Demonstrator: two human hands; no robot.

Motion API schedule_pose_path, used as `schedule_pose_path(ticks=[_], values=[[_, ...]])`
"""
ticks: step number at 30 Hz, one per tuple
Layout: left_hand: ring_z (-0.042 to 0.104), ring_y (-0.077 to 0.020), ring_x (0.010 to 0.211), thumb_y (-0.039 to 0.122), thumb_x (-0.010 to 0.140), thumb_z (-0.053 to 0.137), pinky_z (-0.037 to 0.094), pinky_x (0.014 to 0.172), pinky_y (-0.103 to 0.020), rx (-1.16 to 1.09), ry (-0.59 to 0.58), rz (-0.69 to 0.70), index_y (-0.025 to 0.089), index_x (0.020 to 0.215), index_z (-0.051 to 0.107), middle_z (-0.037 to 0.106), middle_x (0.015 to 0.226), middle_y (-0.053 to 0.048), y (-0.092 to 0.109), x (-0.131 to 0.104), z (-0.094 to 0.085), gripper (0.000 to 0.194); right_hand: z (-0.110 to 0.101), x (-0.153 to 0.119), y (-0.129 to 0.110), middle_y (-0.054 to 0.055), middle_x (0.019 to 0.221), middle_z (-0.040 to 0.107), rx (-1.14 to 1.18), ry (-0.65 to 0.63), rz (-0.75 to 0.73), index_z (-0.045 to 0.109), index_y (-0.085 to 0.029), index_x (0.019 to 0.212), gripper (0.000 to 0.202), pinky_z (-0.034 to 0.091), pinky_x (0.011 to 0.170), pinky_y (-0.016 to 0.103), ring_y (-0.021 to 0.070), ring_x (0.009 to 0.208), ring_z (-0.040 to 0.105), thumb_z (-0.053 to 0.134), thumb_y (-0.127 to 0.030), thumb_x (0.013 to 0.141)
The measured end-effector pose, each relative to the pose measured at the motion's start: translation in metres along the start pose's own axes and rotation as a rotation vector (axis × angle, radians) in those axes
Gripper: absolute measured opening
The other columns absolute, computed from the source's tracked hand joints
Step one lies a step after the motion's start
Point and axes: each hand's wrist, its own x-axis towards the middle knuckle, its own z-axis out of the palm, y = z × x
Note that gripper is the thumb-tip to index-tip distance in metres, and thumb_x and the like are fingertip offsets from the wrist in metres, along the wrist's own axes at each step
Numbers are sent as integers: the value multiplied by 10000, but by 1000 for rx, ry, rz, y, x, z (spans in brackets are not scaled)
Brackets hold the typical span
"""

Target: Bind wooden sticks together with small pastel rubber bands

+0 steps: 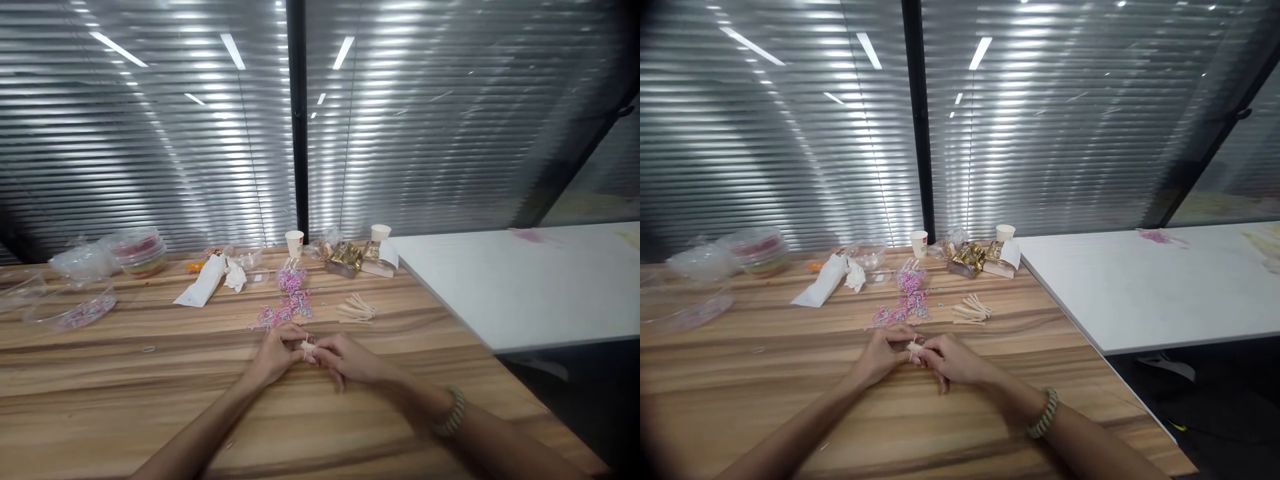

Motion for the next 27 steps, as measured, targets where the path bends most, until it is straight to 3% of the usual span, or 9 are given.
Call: schedule_pose_path(ticks=[4,8,13,19,27], values=[[566,-180,814,380,518,773,429,761,-282,6,49,-2,153,749,710,646,804,-77,-5,0,1,330,3,3,3,2,673,507,-121,79,-47,509,-90,1005,670,230,526,-16,-101,494,396,83,-576,826],[561,-187,826,396,508,774,426,779,-297,32,66,25,155,721,704,646,800,-81,-8,-1,2,329,9,7,8,7,902,530,-303,246,-146,563,-109,933,485,183,644,-11,-114,638,343,174,-390,864],[562,-184,817,386,510,776,424,778,-302,27,65,69,151,721,699,647,791,-78,-5,-2,4,325,14,9,11,10,1074,473,-425,252,-159,536,-163,1081,421,211,738,13,-86,731,338,211,-311,859],[544,-189,864,381,536,766,405,810,-311,67,22,33,164,749,704,642,827,-72,0,-1,2,311,18,14,19,63,1018,489,-404,267,-186,539,-78,1063,464,242,754,1,-76,750,344,198,-321,863],[515,-191,919,365,544,765,403,832,-308,18,57,72,162,744,699,634,840,-78,-1,-1,1,292,24,16,19,15,933,505,-276,382,-162,561,-121,969,452,109,649,58,-82,650,245,172,-328,871]])
